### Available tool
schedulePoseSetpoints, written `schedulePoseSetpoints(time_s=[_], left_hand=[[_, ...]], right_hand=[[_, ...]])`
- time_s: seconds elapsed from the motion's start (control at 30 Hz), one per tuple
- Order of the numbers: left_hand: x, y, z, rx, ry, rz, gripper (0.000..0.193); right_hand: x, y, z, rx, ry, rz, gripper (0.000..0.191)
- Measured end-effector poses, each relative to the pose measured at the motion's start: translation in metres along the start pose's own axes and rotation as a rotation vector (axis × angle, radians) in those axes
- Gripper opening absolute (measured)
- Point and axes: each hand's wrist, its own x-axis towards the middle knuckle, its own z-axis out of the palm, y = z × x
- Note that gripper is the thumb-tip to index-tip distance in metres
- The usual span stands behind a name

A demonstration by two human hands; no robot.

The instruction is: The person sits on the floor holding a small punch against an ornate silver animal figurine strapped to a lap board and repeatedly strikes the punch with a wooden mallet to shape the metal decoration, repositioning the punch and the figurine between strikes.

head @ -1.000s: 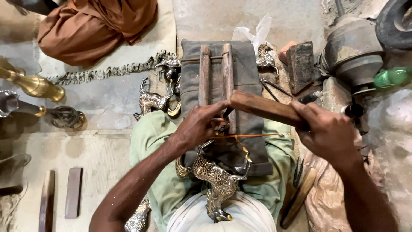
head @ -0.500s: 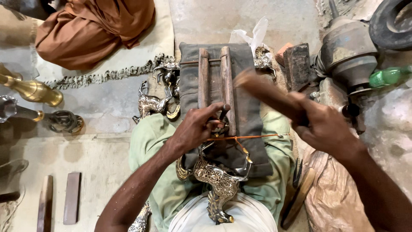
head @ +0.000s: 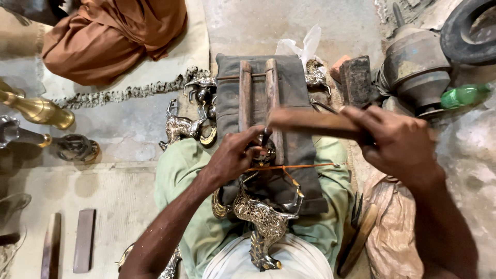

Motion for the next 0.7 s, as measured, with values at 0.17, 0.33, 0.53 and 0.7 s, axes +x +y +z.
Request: schedulePoseSetpoints(time_s=[0.17,0.33,0.53,0.7], left_hand=[[-0.005,-0.010,-0.001,0.042,0.024,0.027,0.049],[-0.008,-0.019,0.004,-0.071,0.029,0.015,0.042],[-0.011,-0.023,0.003,0.000,0.085,0.063,0.045],[-0.015,-0.023,0.004,-0.078,0.083,-0.024,0.034]], right_hand=[[0.001,-0.007,0.002,-0.246,0.083,-0.061,0.063],[0.009,-0.006,0.012,-0.440,0.083,-0.129,0.047],[0.009,-0.009,0.006,-0.518,0.084,-0.129,0.058],[0.014,-0.017,0.005,-0.412,0.096,-0.137,0.048]])
